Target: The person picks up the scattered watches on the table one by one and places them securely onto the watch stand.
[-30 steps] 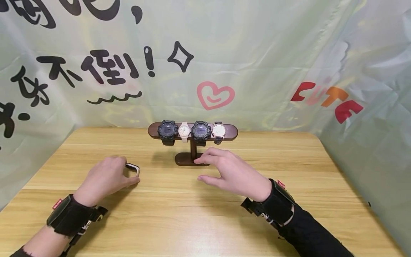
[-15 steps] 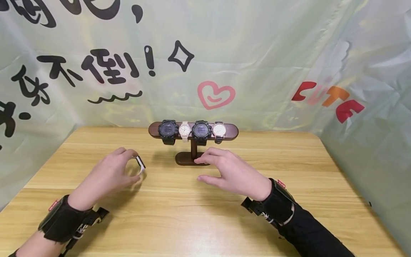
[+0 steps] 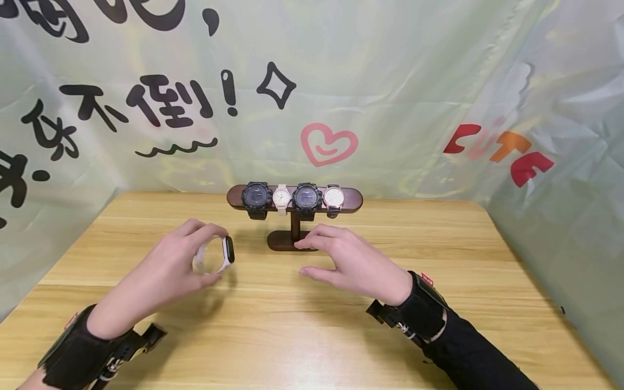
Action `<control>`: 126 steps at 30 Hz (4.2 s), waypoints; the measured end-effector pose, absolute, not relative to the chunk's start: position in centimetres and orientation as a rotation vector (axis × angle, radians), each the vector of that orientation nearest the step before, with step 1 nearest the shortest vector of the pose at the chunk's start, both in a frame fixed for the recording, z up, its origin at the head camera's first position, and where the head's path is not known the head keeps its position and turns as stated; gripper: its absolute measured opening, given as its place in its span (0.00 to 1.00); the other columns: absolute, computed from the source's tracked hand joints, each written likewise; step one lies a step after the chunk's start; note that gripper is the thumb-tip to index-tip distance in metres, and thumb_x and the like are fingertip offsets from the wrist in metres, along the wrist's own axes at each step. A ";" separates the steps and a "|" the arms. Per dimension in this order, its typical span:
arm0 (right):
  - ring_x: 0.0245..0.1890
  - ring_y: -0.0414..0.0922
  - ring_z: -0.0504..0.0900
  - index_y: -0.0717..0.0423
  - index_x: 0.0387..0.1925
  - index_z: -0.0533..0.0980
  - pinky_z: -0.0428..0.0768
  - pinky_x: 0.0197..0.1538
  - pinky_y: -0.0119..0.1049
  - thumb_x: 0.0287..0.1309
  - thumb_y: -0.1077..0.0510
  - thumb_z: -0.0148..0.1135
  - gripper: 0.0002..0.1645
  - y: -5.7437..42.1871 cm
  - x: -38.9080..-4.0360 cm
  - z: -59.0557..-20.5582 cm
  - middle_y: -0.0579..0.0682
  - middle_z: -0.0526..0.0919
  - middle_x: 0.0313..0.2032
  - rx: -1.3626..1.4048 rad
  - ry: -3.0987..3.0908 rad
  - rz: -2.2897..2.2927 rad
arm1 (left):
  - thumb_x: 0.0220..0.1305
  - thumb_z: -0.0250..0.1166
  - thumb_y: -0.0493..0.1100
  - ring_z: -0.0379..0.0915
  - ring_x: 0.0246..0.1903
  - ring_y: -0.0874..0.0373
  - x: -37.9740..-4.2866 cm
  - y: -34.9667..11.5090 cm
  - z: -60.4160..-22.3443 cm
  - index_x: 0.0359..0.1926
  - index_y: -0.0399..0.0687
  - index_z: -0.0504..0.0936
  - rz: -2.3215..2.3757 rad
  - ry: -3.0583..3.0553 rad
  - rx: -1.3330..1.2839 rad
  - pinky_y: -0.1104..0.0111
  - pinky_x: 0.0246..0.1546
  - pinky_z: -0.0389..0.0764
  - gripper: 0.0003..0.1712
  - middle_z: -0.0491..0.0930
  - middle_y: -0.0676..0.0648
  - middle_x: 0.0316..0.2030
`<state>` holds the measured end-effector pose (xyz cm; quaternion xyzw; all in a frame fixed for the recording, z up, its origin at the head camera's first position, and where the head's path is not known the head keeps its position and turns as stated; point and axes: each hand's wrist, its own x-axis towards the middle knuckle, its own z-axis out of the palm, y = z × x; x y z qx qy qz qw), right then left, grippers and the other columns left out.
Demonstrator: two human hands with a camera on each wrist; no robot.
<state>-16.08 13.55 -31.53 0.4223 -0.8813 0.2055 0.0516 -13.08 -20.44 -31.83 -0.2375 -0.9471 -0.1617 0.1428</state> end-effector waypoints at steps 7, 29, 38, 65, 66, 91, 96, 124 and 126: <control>0.52 0.39 0.85 0.53 0.64 0.83 0.87 0.55 0.36 0.69 0.47 0.73 0.27 13.5 -16.0 -31.5 0.47 0.86 0.55 1.296 -2.668 0.631 | 0.43 0.89 0.39 0.78 0.40 0.57 -12.1 -19.4 -31.1 0.61 0.54 0.82 -0.531 -2.640 -0.755 0.57 0.38 0.85 0.41 0.83 0.49 0.49; 0.53 0.39 0.84 0.53 0.68 0.80 0.87 0.56 0.35 0.68 0.46 0.74 0.31 12.7 -15.6 -31.6 0.47 0.85 0.58 1.303 -2.556 0.713 | 0.40 0.89 0.33 0.82 0.52 0.58 -11.7 -16.8 -32.1 0.61 0.43 0.80 -0.815 -2.348 -0.949 0.70 0.49 0.91 0.44 0.83 0.48 0.55; 0.50 0.38 0.85 0.54 0.65 0.82 0.87 0.55 0.32 0.67 0.46 0.75 0.30 12.3 -15.3 -32.0 0.46 0.87 0.54 1.349 -2.462 0.781 | 0.38 0.89 0.30 0.82 0.54 0.53 -11.6 -15.7 -33.1 0.62 0.42 0.78 -0.944 -2.277 -0.996 0.71 0.51 0.90 0.46 0.82 0.47 0.56; 0.42 0.30 0.84 0.47 0.38 0.87 0.85 0.46 0.24 0.69 0.59 0.73 0.02 10.1 -14.1 -34.0 0.39 0.90 0.41 1.481 -2.310 1.253 | 0.39 0.90 0.35 0.79 0.59 0.58 -11.8 -14.9 -34.6 0.63 0.39 0.77 -1.138 -2.146 -1.088 0.70 0.51 0.89 0.48 0.80 0.42 0.57; 0.41 0.29 0.84 0.48 0.38 0.87 0.85 0.46 0.24 0.70 0.58 0.72 0.02 10.0 -14.1 -34.1 0.39 0.90 0.40 1.490 -2.302 1.254 | 0.40 0.90 0.36 0.79 0.59 0.59 -11.9 -15.0 -34.6 0.63 0.39 0.77 -1.152 -2.152 -1.088 0.70 0.51 0.89 0.47 0.80 0.42 0.58; 0.38 0.31 0.82 0.50 0.39 0.88 0.81 0.40 0.22 0.71 0.58 0.71 0.02 10.6 -14.1 -33.6 0.41 0.90 0.39 1.401 -2.285 1.143 | 0.69 0.71 0.63 0.80 0.57 0.55 -13.5 -16.3 -34.2 0.67 0.38 0.77 -1.095 -2.100 -1.118 0.74 0.55 0.87 0.40 0.82 0.42 0.60; 0.39 0.32 0.83 0.51 0.39 0.88 0.83 0.43 0.24 0.70 0.58 0.72 0.02 11.0 -14.4 -33.5 0.41 0.90 0.39 1.369 -2.293 1.153 | 0.71 0.67 0.66 0.80 0.54 0.54 -14.2 -16.9 -33.7 0.65 0.38 0.79 -1.001 -2.088 -1.053 0.76 0.54 0.84 0.39 0.83 0.43 0.58; 0.41 0.33 0.85 0.51 0.43 0.86 0.85 0.43 0.29 0.72 0.59 0.70 0.02 14.0 -15.6 -33.1 0.41 0.89 0.40 1.257 -2.332 1.076 | 0.62 0.77 0.35 0.79 0.57 0.46 -19.7 -19.4 -33.3 0.68 0.39 0.78 -0.839 -2.279 -0.626 0.72 0.50 0.83 0.33 0.80 0.38 0.61; 0.42 0.34 0.85 0.51 0.43 0.86 0.86 0.43 0.30 0.72 0.59 0.69 0.02 14.5 -15.7 -33.0 0.41 0.89 0.40 1.239 -2.338 1.081 | 0.63 0.77 0.34 0.79 0.57 0.45 -19.9 -19.4 -33.4 0.69 0.40 0.78 -0.844 -2.302 -0.613 0.64 0.50 0.86 0.34 0.80 0.38 0.63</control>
